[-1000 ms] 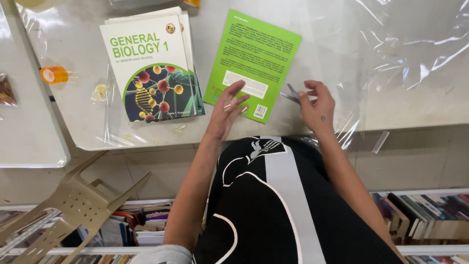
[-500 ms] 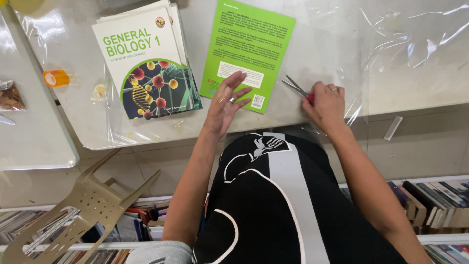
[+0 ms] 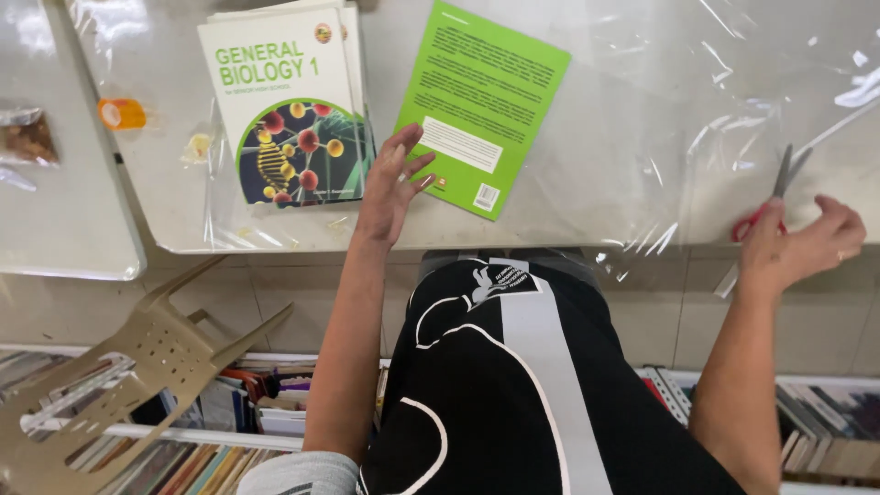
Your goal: Wrapping a stack of biology textbooks in clear plastic covers using scissors and adhesive tape.
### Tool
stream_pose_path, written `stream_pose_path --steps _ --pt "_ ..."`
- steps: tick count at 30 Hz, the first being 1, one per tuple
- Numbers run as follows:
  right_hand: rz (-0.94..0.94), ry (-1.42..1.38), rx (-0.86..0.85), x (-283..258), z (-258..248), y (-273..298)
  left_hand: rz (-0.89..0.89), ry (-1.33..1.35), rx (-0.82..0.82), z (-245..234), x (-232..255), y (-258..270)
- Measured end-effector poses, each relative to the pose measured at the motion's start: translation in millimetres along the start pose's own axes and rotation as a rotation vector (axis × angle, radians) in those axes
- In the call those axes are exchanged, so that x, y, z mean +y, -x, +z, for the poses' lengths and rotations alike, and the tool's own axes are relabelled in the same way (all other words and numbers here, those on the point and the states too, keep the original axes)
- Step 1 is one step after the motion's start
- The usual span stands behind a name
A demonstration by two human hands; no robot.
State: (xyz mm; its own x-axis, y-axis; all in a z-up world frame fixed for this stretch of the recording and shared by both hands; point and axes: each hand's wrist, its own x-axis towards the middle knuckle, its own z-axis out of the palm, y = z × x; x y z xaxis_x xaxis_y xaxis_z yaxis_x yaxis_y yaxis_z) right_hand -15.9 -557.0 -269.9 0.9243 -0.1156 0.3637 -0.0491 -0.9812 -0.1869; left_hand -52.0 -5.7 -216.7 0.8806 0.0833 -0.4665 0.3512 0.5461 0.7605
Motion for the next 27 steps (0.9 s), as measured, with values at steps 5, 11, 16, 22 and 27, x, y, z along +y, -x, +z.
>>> stream_pose_path --steps 5,11,16,22,27 --pt "0.069 -0.474 -0.278 -123.6 3.5 16.0 -0.199 -0.363 0.15 -6.0 23.6 -11.0" --pt "0.288 -0.902 -0.82 -255.6 42.5 28.9 -0.317 -0.79 0.151 4.5 31.6 -68.8" --pt "0.467 -0.948 -0.882 -284.7 63.7 19.7 -0.388 -0.826 0.192 2.3 37.8 -91.9" --pt "0.379 -0.84 -0.766 -255.1 63.4 30.8 -0.424 -0.855 0.139 -2.4 57.0 -89.0" --pt "0.227 -0.745 -0.562 -236.6 69.7 43.2 -0.424 -0.695 -0.013 -11.7 67.0 -85.7"
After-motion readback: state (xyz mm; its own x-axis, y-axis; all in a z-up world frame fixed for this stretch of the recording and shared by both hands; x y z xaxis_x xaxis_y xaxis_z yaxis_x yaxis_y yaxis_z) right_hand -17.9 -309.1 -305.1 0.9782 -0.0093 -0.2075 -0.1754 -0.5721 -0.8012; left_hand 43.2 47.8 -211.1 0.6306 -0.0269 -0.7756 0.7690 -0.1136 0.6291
